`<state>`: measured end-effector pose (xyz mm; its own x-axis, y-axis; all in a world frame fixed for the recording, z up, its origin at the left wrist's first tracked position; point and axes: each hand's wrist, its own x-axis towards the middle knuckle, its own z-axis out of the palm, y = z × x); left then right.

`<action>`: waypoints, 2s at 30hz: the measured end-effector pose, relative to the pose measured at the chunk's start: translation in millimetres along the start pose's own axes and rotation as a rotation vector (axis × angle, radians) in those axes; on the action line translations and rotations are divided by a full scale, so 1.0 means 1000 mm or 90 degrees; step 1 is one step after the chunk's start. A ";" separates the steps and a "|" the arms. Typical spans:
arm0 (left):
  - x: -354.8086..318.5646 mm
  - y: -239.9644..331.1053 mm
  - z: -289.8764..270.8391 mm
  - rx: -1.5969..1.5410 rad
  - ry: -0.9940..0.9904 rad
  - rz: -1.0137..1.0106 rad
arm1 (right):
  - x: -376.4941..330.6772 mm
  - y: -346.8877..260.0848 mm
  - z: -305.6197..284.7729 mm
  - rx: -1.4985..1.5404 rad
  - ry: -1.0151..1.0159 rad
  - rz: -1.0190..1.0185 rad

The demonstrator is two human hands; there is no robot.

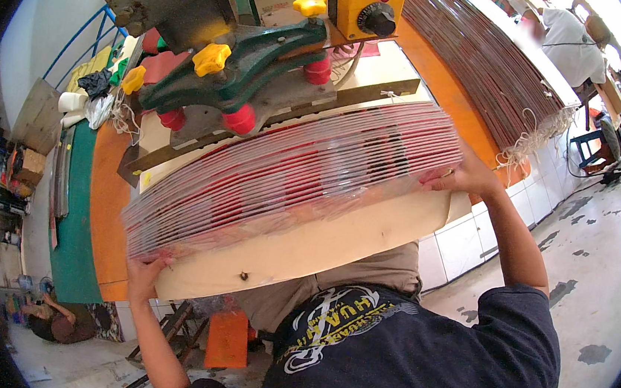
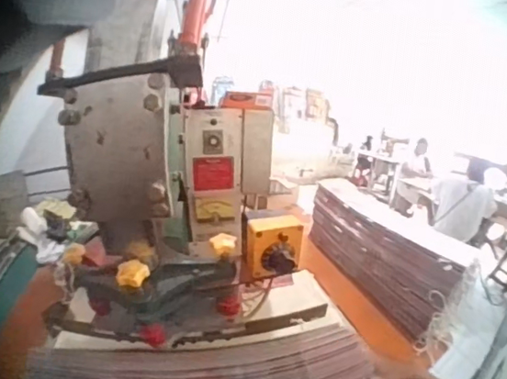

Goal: The person organizes and stacks long, flat packages containing red products by aligning them against a machine and moving them into a pile.

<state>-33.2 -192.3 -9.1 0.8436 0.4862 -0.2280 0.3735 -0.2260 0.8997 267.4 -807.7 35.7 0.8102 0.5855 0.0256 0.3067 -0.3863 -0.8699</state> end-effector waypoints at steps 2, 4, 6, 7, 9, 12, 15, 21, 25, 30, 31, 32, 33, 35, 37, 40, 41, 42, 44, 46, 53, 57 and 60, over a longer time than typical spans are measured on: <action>0.000 0.002 0.001 0.004 0.031 0.075 | 0.000 -0.004 0.003 -0.001 0.013 -0.015; -0.001 -0.005 -0.004 0.001 0.060 0.095 | 0.001 -0.016 0.011 -0.011 0.020 -0.018; 0.007 -0.004 0.000 -0.040 0.077 0.100 | 0.000 -0.023 0.016 0.027 0.017 0.010; 0.014 0.001 0.005 -0.070 0.079 0.099 | 0.000 -0.024 0.017 0.071 0.014 0.033; 0.016 0.007 -0.003 0.017 0.072 0.068 | 0.002 -0.028 0.018 0.060 0.014 0.000; 0.014 -0.011 -0.020 -0.002 0.011 0.064 | 0.008 -0.028 0.016 -0.014 -0.012 -0.106; 0.009 -0.030 -0.026 -0.059 0.005 0.136 | -0.002 -0.028 0.013 -0.058 0.054 -0.096; 0.000 -0.021 0.002 -0.555 0.019 0.211 | -0.025 -0.016 0.013 0.089 0.103 -0.128; 0.005 0.023 0.013 -0.629 0.159 0.120 | -0.017 -0.017 0.024 0.312 0.160 -0.068; 0.011 0.067 0.040 -0.625 0.257 0.066 | 0.009 -0.035 0.041 0.466 0.148 0.021; 0.011 0.073 0.046 -0.602 0.296 0.063 | 0.013 -0.040 0.045 0.469 0.159 0.024; 0.015 0.063 0.039 -0.534 0.289 0.092 | 0.015 -0.043 0.048 0.475 0.168 0.025; 0.019 0.048 0.031 -0.468 0.281 0.118 | 0.017 -0.044 0.050 0.479 0.178 0.028; 0.023 0.032 0.021 -0.434 0.243 0.140 | 0.018 -0.043 0.050 0.476 0.180 0.021; 0.024 0.028 0.018 -0.502 0.201 0.120 | 0.018 -0.049 0.049 0.492 0.167 0.017; 0.019 0.053 0.032 -0.621 0.207 0.038 | 0.018 -0.049 0.053 0.480 0.205 0.048; 0.017 0.058 0.036 -0.616 0.227 0.041 | 0.019 -0.047 0.053 0.490 0.202 0.046; 0.016 0.062 0.040 -0.610 0.247 0.045 | 0.020 -0.044 0.053 0.499 0.200 0.043; 0.015 0.060 0.037 -0.590 0.250 0.062 | 0.022 -0.042 0.055 0.537 0.194 0.032; 0.015 0.052 0.029 -0.581 0.223 0.074 | 0.023 -0.042 0.055 0.558 0.191 0.005; 0.013 0.053 0.034 -0.679 0.271 0.057 | 0.017 -0.031 0.057 0.499 0.367 -0.097; -0.010 0.045 0.033 -0.596 0.307 0.125 | -0.012 -0.027 0.052 0.247 0.498 -0.177; -0.013 0.032 0.036 -0.507 0.347 0.187 | -0.034 -0.029 0.056 0.167 0.563 -0.202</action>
<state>-18.5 -236.0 9.6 0.4944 0.8668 0.0645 -0.3558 0.1341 0.9249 202.9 -777.2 32.2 0.8247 -0.1525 0.5446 0.5407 -0.0698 -0.8383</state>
